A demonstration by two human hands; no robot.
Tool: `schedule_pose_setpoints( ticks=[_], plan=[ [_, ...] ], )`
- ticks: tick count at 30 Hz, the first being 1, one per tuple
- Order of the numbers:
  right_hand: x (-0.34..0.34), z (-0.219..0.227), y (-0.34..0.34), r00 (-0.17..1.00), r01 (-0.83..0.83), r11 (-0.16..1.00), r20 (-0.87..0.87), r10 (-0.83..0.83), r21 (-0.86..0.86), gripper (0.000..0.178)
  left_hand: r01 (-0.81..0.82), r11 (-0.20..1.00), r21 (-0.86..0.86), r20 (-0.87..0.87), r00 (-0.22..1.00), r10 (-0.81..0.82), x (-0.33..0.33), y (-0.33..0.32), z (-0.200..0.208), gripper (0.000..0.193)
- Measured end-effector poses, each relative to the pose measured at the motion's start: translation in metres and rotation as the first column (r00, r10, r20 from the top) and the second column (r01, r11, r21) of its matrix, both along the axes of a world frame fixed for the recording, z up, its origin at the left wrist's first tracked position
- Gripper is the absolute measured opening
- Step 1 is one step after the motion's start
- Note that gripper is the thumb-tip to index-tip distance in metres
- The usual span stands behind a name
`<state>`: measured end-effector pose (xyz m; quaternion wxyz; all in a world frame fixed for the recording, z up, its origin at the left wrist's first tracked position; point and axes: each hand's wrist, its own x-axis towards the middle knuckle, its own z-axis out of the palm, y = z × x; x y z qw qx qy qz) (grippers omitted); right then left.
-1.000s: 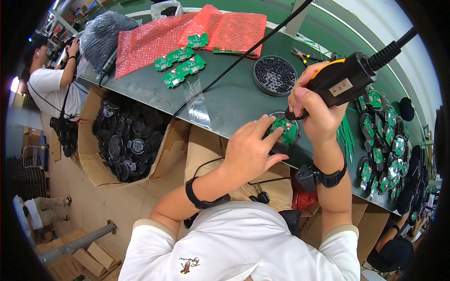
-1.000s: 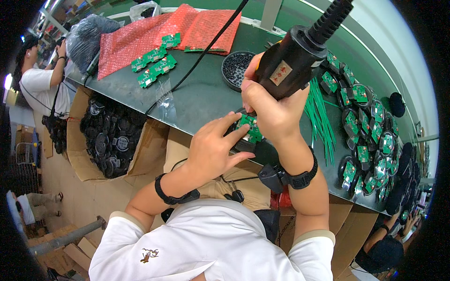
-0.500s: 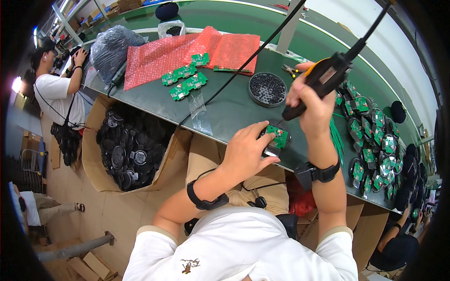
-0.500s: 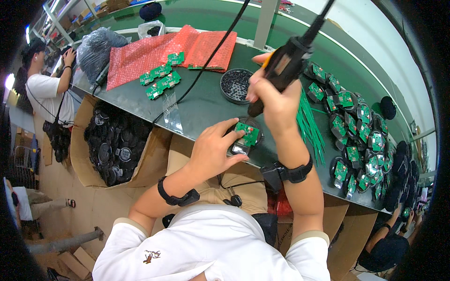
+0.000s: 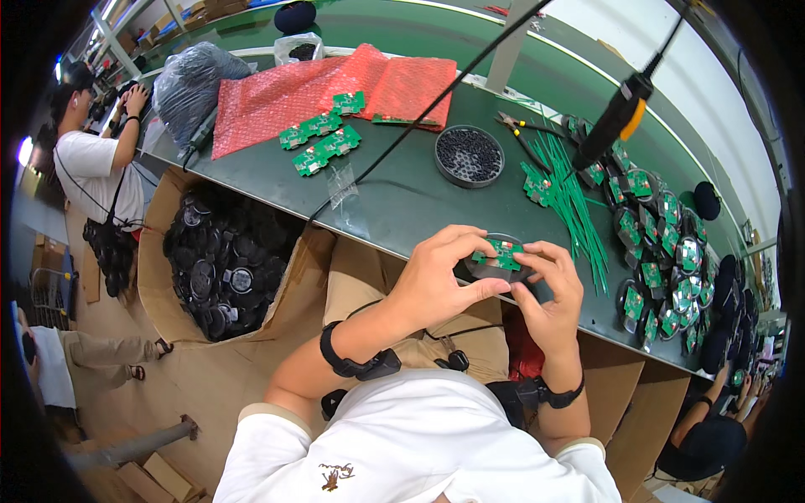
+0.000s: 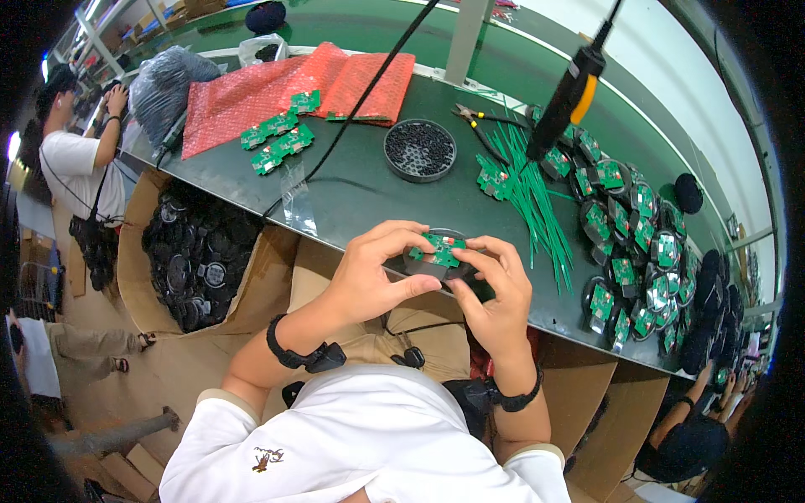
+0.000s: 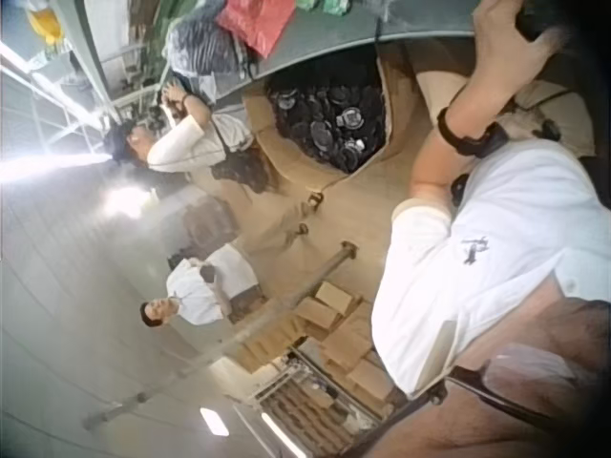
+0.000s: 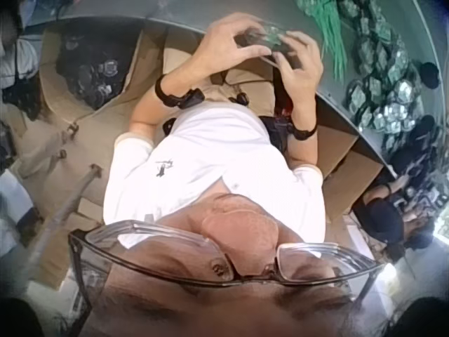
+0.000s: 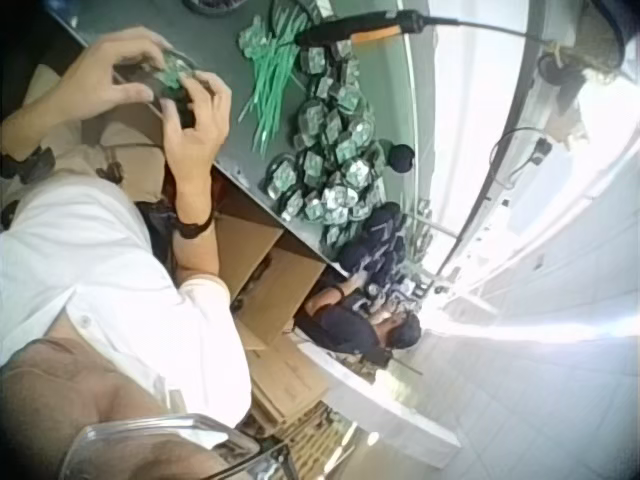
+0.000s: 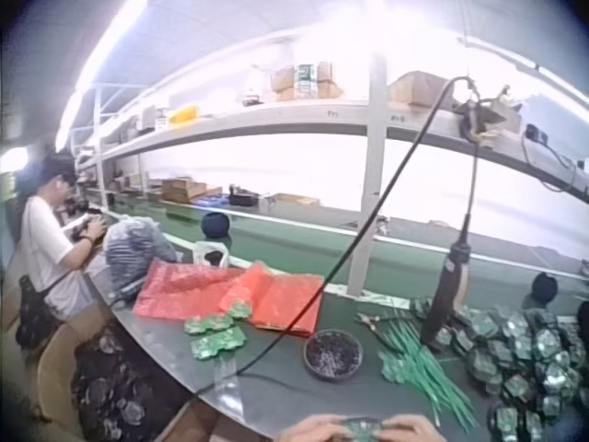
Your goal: Manually assemble circuit boards into plastic housings and secure them with an electric screwdriver.
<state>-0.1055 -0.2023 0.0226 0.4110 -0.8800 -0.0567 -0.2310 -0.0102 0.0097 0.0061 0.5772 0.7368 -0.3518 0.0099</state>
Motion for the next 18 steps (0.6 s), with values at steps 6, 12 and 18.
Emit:
schedule_pose_setpoints(
  ticks=[6,12,18],
  plan=[
    [0.005,-0.012,0.011,0.998,0.043,0.962,0.021,-0.051,0.270,0.035,-0.050,0.998,0.034,0.027,0.998,0.049,-0.010,-0.003,0.016,0.041],
    [0.004,-0.012,0.013,1.000,0.017,0.958,-0.004,-0.017,0.285,0.032,-0.068,0.997,0.047,-0.030,0.997,0.069,-0.014,0.001,0.022,0.032],
    [0.004,-0.011,0.014,1.000,0.031,0.956,-0.010,-0.029,0.293,0.032,-0.078,0.996,0.035,0.004,0.997,0.077,-0.013,0.000,0.022,0.030]
  ],
)
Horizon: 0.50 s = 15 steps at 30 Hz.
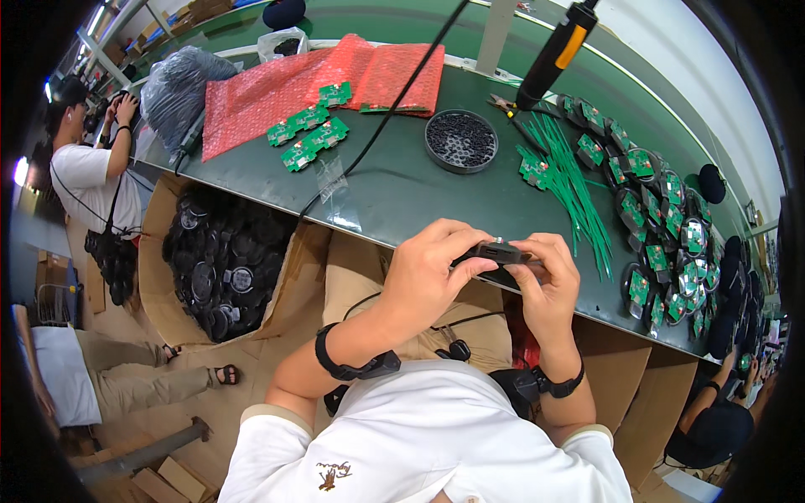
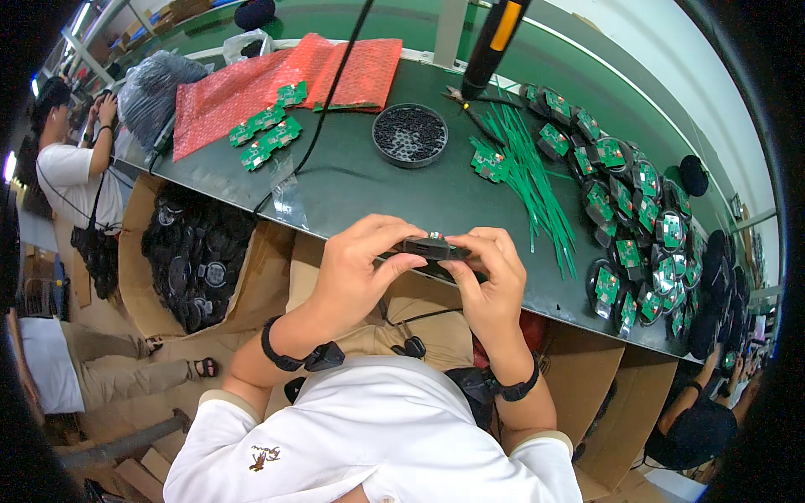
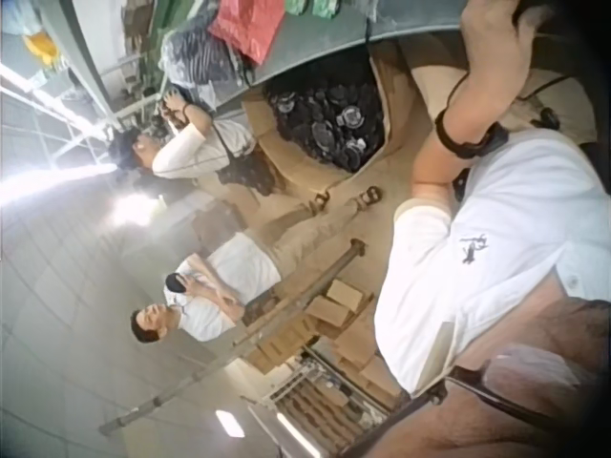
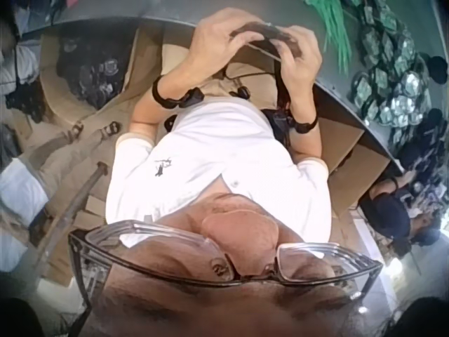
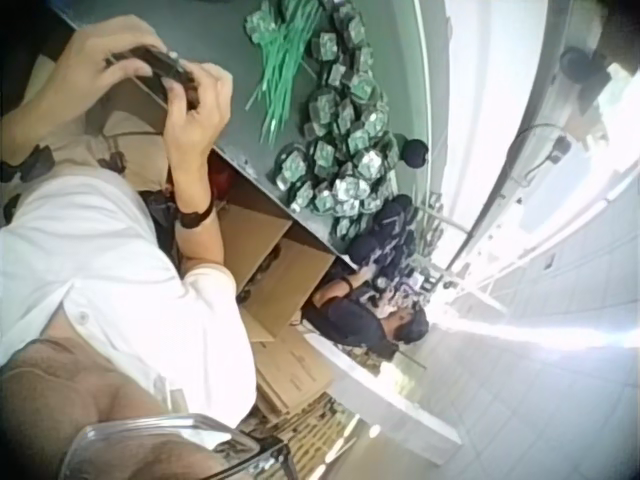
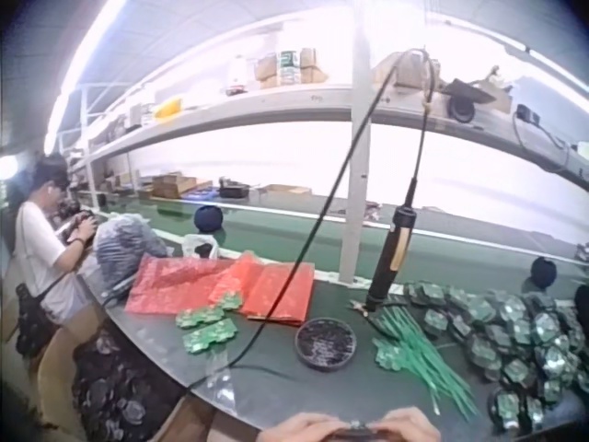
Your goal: Manually assemble circuit boards into plastic housings and secure them with an electric screwdriver.
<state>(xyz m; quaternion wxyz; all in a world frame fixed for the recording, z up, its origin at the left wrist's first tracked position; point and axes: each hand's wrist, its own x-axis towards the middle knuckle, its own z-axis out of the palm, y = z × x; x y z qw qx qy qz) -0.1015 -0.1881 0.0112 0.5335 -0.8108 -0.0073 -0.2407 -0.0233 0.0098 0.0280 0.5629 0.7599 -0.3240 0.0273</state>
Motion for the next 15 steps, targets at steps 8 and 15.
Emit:
schedule_pose_setpoints(
  ticks=[8,15],
  plan=[
    [-0.034,0.005,-0.047,0.967,0.251,0.968,0.030,-0.252,0.018,0.025,-0.069,0.996,0.060,0.217,0.975,0.054,0.011,-0.014,-0.013,0.034],
    [-0.124,0.034,-0.227,0.595,0.798,0.562,0.141,-0.791,-0.216,0.010,-0.268,0.961,0.069,0.501,0.842,0.199,0.050,-0.025,-0.045,0.022]
  ],
)
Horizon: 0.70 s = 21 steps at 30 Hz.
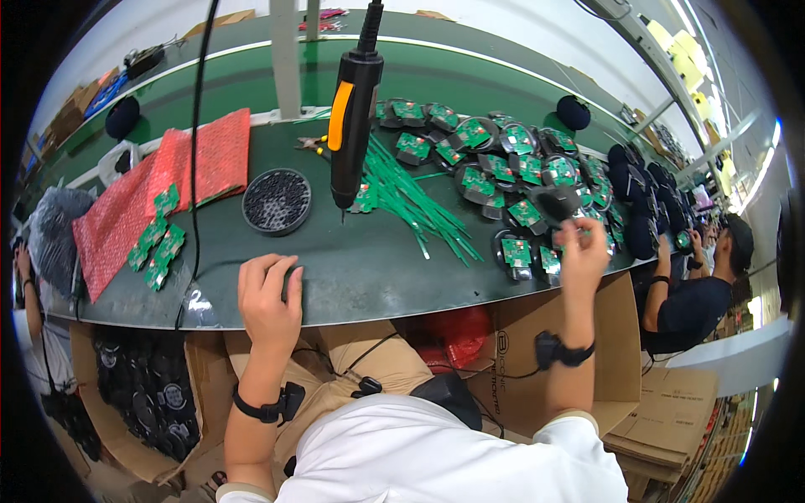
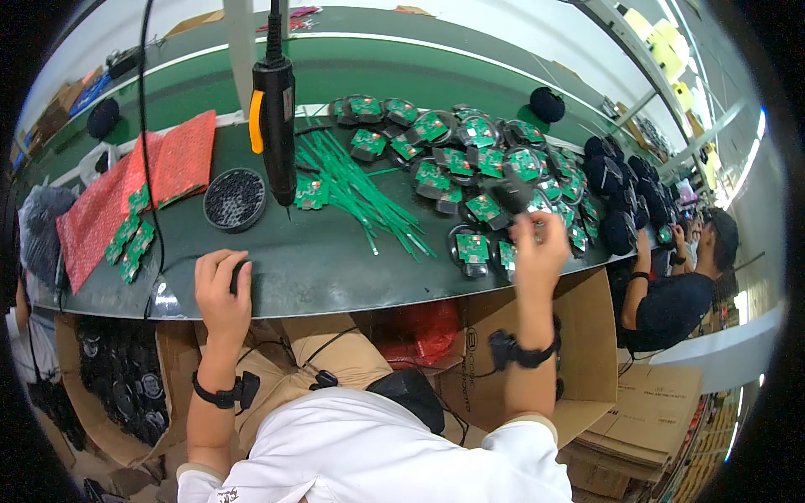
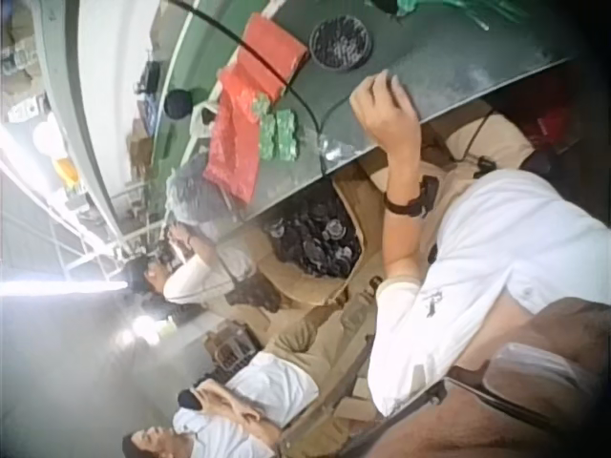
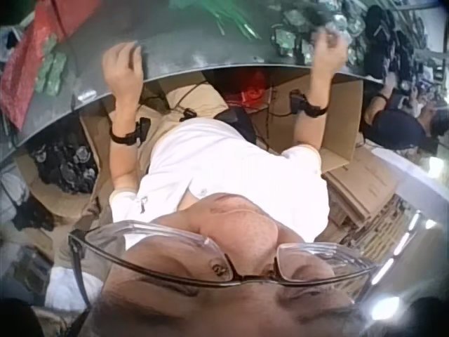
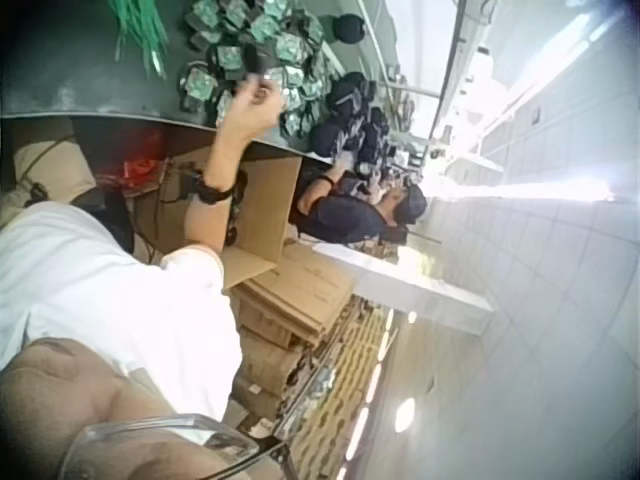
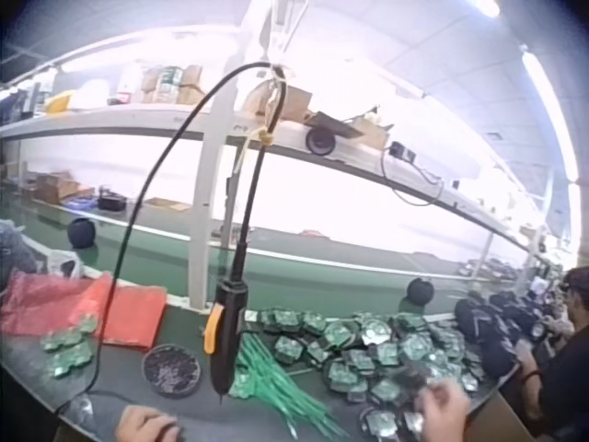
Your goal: Manually assemble circuit boards into plastic housings and secure them with an electric screwdriver.
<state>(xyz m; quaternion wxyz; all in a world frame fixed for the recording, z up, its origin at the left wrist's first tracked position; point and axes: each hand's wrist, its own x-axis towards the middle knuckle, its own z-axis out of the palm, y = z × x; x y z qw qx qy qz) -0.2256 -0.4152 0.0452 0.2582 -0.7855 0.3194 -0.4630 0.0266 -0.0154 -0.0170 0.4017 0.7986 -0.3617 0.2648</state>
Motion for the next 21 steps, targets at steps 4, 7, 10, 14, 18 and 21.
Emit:
schedule_pose_setpoints(
  ticks=[4,7,10,14,18,21],
  plan=[
    [-0.059,0.020,-0.120,0.875,0.397,0.838,-0.120,-0.468,-0.374,0.019,-0.047,0.999,0.015,0.044,0.998,0.046,-0.003,0.000,-0.009,0.020],
    [-0.098,0.004,-0.180,0.659,0.519,0.698,-0.288,-0.695,-0.494,0.022,-0.057,0.998,0.017,0.024,0.998,0.057,-0.004,0.000,-0.007,0.020],
    [-0.133,-0.035,-0.231,0.558,0.488,0.697,-0.427,-0.712,-0.525,0.021,-0.057,0.998,0.035,0.027,0.998,0.056,-0.004,-0.001,-0.009,0.018],
    [-0.185,-0.087,-0.301,0.636,0.303,0.859,-0.584,-0.505,-0.413,0.028,-0.038,0.999,0.035,0.033,0.999,0.037,-0.001,0.002,-0.016,0.010],
    [-0.180,-0.077,-0.328,0.511,0.248,0.781,-0.608,-0.608,-0.574,0.029,-0.080,0.997,0.025,0.073,0.994,0.078,-0.003,0.003,-0.022,0.009],
    [-0.107,-0.047,-0.244,0.802,0.218,0.700,-0.284,-0.525,-0.680,0.025,-0.094,0.995,-0.020,0.069,0.993,0.095,-0.005,0.005,-0.017,0.012]
  ],
)
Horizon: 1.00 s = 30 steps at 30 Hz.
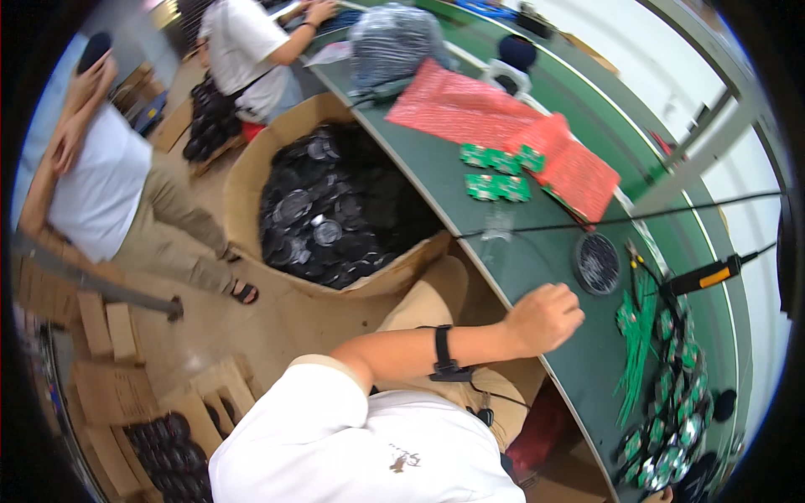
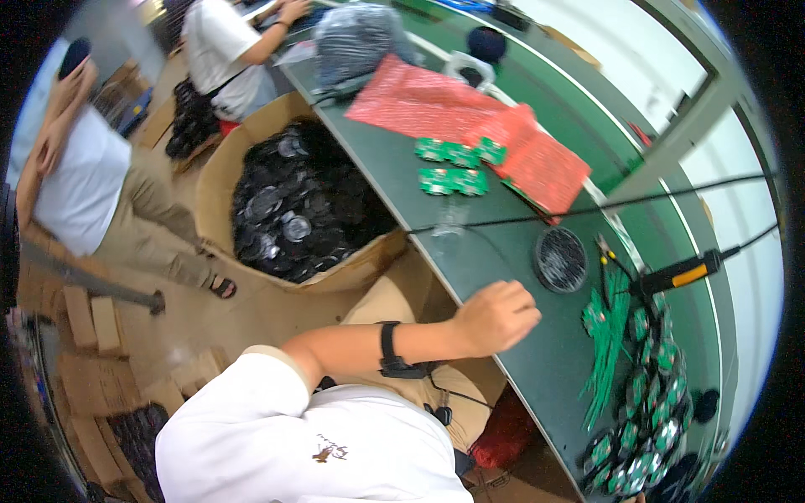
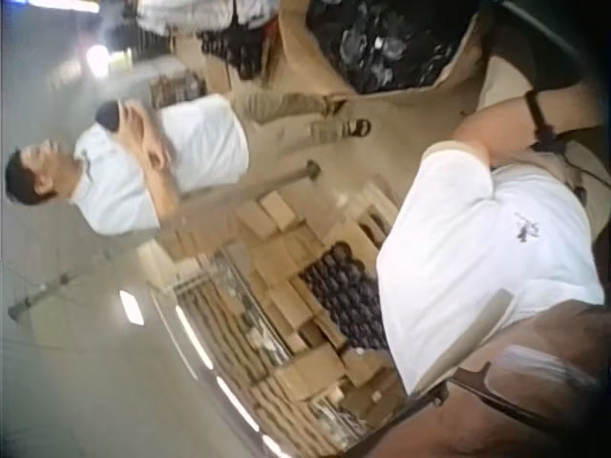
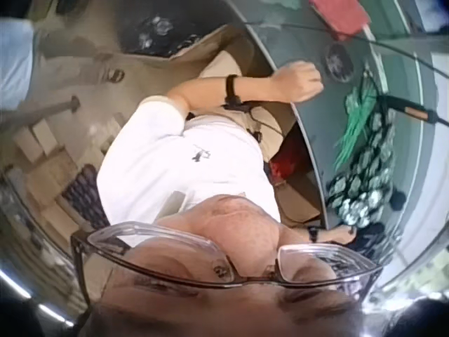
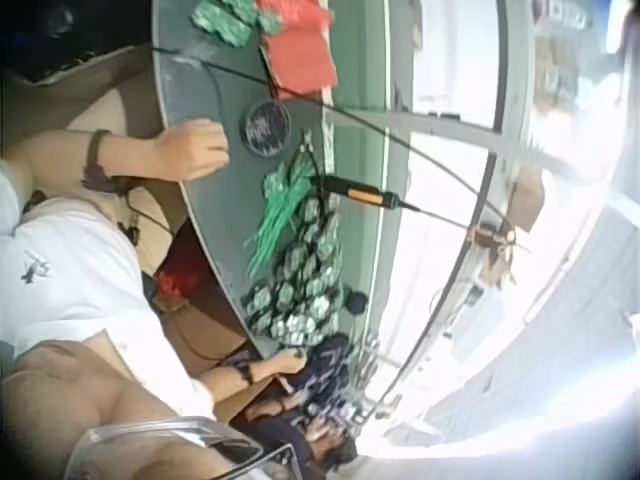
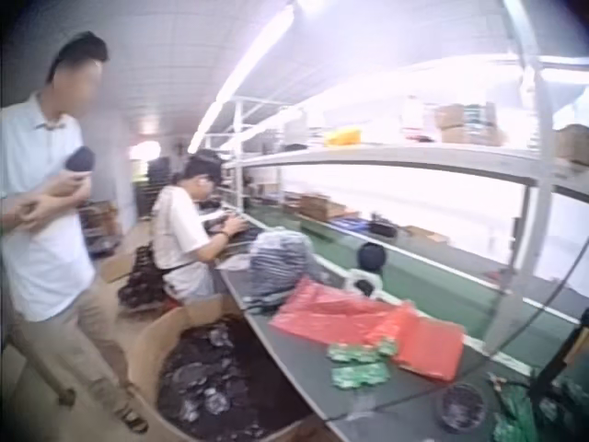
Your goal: Manually assemble circuit boards into plastic housings and secure them with an electric screwdriver.
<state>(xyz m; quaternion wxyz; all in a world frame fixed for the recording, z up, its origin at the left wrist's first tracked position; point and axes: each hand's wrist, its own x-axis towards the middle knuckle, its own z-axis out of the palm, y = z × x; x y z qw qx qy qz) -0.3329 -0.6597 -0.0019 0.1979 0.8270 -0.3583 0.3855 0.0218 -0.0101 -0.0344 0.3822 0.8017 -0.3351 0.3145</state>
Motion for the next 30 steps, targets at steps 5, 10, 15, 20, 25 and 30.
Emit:
schedule_pose_setpoints(
  ticks=[5,10,15,20,25,30],
  plan=[
    [0.144,0.035,0.235,0.803,-0.595,0.720,0.290,0.521,0.357,0.022,0.155,0.938,-0.310,-0.111,0.974,-0.198,-0.007,0.027,0.028,0.010],
    [0.201,0.004,0.368,0.596,-0.713,0.213,0.417,0.686,0.668,0.015,-0.174,0.905,-0.389,-0.265,0.962,0.071,0.015,0.161,0.042,0.010],
    [0.224,-0.033,0.418,0.512,-0.702,0.089,0.415,0.752,0.706,0.010,-0.669,0.725,-0.163,-0.727,0.579,0.370,0.089,0.405,-0.009,0.019],
    [0.244,-0.028,0.469,0.477,-0.779,0.330,0.161,0.864,0.534,0.010,-0.551,0.287,0.784,-0.447,-0.179,0.877,0.081,0.562,-0.126,0.039],
    [0.248,-0.006,0.495,0.561,-0.728,0.446,0.078,0.824,0.520,0.010,-0.466,0.219,0.857,-0.345,-0.206,0.916,0.059,0.581,-0.201,0.065],
    [0.251,-0.004,0.501,0.547,-0.746,0.452,0.063,0.835,0.490,0.011,-0.417,0.213,0.883,-0.329,-0.229,0.916,0.081,0.583,-0.190,0.081]
  ],
)
